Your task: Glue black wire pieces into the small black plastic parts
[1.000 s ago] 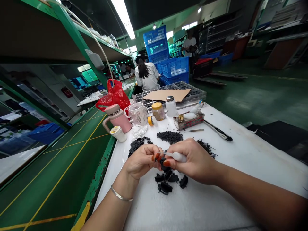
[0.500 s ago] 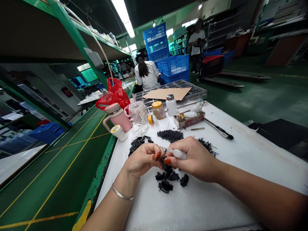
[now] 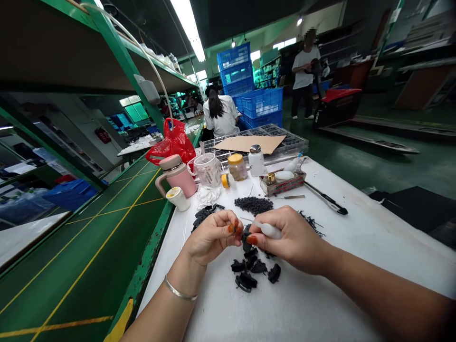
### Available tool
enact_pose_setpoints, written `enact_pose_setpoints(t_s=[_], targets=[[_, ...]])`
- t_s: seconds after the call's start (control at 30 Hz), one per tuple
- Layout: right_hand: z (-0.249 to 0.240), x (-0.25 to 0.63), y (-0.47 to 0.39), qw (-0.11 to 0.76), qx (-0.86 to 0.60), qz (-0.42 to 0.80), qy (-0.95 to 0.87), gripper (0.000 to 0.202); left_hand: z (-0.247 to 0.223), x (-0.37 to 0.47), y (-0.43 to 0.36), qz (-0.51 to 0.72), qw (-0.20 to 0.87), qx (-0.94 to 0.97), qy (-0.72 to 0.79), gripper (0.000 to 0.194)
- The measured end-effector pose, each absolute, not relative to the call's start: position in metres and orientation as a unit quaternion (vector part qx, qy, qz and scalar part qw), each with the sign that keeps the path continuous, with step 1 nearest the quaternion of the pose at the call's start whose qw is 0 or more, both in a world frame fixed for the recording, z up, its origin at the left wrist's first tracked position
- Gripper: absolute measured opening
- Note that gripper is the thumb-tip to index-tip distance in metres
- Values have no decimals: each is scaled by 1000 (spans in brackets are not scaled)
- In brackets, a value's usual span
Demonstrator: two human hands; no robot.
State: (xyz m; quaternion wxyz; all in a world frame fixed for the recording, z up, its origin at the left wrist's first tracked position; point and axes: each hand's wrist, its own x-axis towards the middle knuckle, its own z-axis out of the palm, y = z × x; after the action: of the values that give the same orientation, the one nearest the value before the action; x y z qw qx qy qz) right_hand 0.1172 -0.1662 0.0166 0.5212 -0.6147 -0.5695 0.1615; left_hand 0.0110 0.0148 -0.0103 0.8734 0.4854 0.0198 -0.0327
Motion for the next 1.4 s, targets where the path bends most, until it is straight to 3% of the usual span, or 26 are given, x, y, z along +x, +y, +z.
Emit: enact_pose_setpoints(t_s=[0.53,0.93,1.4], targets=[[17,117,-165,543,-615,174,-545,33,-7,11,14,20,886,461,32,28],[16,115,-166,503,-617,116,-594,20,-12,11,11,-53,877,477,3,28],[15,114,-165,501,-610,59,-611,10,-14,12,8,-56,877,478,-3,22]])
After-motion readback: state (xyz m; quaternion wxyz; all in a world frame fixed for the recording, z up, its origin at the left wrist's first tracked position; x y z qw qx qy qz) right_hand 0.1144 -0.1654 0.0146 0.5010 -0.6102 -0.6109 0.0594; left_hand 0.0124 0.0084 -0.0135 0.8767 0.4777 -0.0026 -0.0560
